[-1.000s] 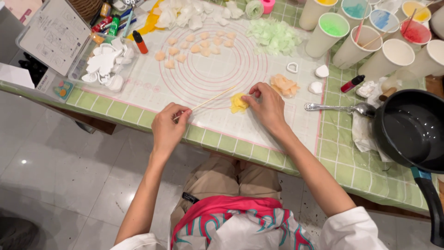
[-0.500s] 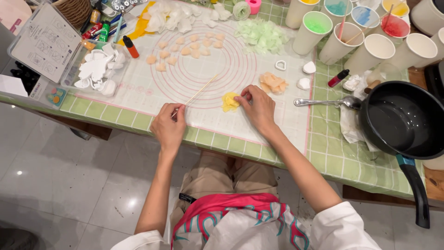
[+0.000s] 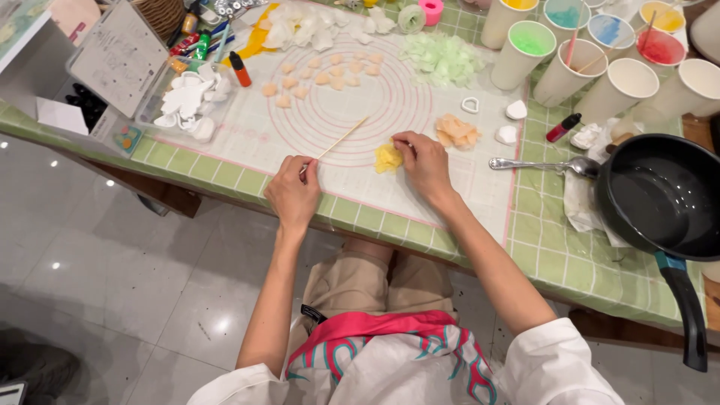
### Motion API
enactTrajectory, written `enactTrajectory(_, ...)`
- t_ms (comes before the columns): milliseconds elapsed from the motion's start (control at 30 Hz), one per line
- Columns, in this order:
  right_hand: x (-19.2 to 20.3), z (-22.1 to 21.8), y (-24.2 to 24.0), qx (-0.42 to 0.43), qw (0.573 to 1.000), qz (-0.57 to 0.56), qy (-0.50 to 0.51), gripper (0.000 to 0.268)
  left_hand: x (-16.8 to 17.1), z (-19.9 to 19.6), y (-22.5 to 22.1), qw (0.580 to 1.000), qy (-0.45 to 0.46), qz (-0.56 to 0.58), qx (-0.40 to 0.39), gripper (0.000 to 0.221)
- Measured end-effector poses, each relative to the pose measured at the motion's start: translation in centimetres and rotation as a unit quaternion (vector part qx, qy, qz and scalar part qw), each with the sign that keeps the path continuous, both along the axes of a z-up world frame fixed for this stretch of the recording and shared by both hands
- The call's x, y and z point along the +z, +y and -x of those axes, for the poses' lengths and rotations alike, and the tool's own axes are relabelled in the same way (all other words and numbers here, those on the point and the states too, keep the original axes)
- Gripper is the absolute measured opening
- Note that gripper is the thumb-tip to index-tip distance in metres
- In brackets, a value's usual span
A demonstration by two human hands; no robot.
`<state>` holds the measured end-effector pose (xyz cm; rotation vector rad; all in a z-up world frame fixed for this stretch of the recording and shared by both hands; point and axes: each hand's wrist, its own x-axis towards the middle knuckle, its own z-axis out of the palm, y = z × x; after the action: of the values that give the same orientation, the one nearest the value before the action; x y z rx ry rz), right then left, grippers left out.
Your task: Making decorative wax pieces by assembling yellow wax petals and adding scented or colored liquid to a melting pot.
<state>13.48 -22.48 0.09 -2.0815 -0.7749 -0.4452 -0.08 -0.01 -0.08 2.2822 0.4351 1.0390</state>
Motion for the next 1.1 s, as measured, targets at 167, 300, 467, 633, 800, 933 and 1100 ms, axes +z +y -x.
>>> enactTrajectory(167,1.5,1.7,-0.6,0.013,0.994,0.105,-0.033,0.010,0.0,0.0,0.0,1.000,0.009,0.004,0.003,0.008)
enactTrajectory(300,1.9,1.7,-1.4,0.039,0.988,0.146,-0.040,0.016,-0.1,-0.1,0.0,1.000,0.012,0.002,0.000,0.009)
enactTrajectory(467,1.8,1.4,-2.2,0.048,0.991,0.116,-0.038,0.029,0.1,-0.1,-0.3,1.000,0.009,0.009,0.000,0.008)
enactTrajectory(633,0.5,0.8,-2.7,0.036,0.991,0.121,-0.049,0.033,0.3,0.0,-0.5,1.000,0.006,0.010,-0.002,0.008)
enactTrajectory(800,1.2,0.8,-2.8,0.036,0.998,0.060,-0.001,0.027,0.8,-0.2,-0.8,1.000,0.000,0.004,0.001,0.006)
enactTrajectory(933,2.3,0.4,-2.7,0.050,0.995,-0.005,0.082,0.012,1.1,-0.3,-0.9,1.000,0.005,-0.002,0.007,0.005)
enactTrajectory(1100,1.5,-0.1,-2.5,0.059,0.994,-0.013,0.088,0.012,1.1,-0.4,-1.1,1.000,0.013,-0.001,0.014,0.004)
